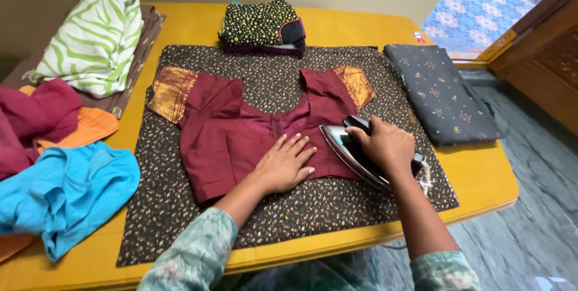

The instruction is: The person irons a dark patterned garment, folds it, and places it on a stack. Then they unfold a maroon blouse, smooth it out, and iron it on a yellow table with a patterned mat. Other folded clothes are visible nearby.

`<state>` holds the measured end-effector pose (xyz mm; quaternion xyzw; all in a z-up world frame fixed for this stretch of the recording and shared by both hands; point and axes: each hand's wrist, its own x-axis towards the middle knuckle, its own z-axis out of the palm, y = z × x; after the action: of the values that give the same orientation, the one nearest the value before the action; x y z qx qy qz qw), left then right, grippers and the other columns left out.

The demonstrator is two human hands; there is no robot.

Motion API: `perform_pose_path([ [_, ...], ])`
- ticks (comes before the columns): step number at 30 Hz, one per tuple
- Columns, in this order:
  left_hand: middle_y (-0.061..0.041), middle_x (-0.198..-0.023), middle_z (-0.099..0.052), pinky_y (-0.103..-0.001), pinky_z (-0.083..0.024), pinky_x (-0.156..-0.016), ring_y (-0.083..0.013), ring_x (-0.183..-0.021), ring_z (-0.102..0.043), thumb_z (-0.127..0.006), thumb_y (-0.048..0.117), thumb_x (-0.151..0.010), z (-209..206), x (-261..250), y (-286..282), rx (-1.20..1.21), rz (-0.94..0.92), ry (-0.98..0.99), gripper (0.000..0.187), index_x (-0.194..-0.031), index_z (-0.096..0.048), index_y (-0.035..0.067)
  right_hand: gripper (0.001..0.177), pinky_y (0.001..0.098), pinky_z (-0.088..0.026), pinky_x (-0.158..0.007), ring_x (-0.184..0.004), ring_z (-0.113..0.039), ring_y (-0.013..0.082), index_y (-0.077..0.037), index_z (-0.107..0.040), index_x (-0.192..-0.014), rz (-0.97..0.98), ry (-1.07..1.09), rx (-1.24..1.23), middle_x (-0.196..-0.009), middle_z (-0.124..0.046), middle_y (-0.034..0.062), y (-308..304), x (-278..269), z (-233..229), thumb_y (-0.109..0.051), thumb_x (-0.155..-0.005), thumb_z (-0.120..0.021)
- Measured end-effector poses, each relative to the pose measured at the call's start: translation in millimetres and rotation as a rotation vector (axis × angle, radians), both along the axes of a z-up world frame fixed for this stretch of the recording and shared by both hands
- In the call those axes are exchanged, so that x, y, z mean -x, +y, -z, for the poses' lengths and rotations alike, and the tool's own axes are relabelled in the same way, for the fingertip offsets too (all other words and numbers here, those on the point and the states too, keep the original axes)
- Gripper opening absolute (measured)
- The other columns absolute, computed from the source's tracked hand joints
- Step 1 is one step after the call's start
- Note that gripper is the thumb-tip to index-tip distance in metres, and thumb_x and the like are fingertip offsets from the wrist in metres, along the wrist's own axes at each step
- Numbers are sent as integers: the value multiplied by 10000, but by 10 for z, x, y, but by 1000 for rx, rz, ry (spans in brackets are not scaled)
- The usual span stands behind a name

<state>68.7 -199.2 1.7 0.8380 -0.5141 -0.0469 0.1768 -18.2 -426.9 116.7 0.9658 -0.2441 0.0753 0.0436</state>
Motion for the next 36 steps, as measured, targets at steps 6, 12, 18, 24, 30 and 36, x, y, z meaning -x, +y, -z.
perform_pose_path([
  [6,-174,-1628,-293,-539,-74,-1239,-343,-1540,-175,-426,489,-1003,8,-12,-21,-24,3,16,630,-1517,-430,125,746,481,-572,-700,-820,-753,373,-113,-746,-993,98,-3,1,-861,-760,190,96,-493,58,-816,-878,-526],
  [12,-193,-1633,-288,-548,-89,-1228,-355,-1534,-191,-444,479,-997,54,-31,-24,7,10,22,628,-1504,-442,108,766,476,-584,-683,-831,-760,370,-88,-748,-1014,194,-35,36,-896,-765,196,142,-1036,204,-808,-878,-527],
  [18,-191,-1631,-287,-552,-93,-1230,-352,-1537,-183,-450,475,-996,72,-40,-24,9,13,43,631,-1504,-440,99,770,468,-584,-695,-829,-763,359,-69,-756,-992,240,-75,-3,-905,-771,179,179,-1460,287,-804,-877,-558],
  [24,-194,-1628,-288,-556,-99,-1226,-365,-1528,-192,-457,469,-991,79,-43,-25,18,16,44,635,-1508,-435,100,730,468,-577,-723,-847,-764,346,-77,-771,-999,249,-108,-26,-922,-774,180,107,-1770,377,-772,-883,-582],
  [30,-195,-1621,-320,-554,-122,-1227,-370,-1523,-226,-468,475,-987,73,-37,2,58,20,17,637,-1508,-446,109,762,513,-562,-731,-863,-717,390,14,-716,-1045,-9,-81,-127,-918,-724,244,-343,-1784,496,-722,-864,-646],
  [36,-174,-1627,-312,-544,-114,-1232,-350,-1530,-216,-449,497,-986,71,-50,1,31,19,19,647,-1516,-435,127,633,475,-600,-664,-695,-774,345,58,-667,-1006,-60,225,-485,-800,-766,224,-518,-1233,281,-563,-992,-547],
])
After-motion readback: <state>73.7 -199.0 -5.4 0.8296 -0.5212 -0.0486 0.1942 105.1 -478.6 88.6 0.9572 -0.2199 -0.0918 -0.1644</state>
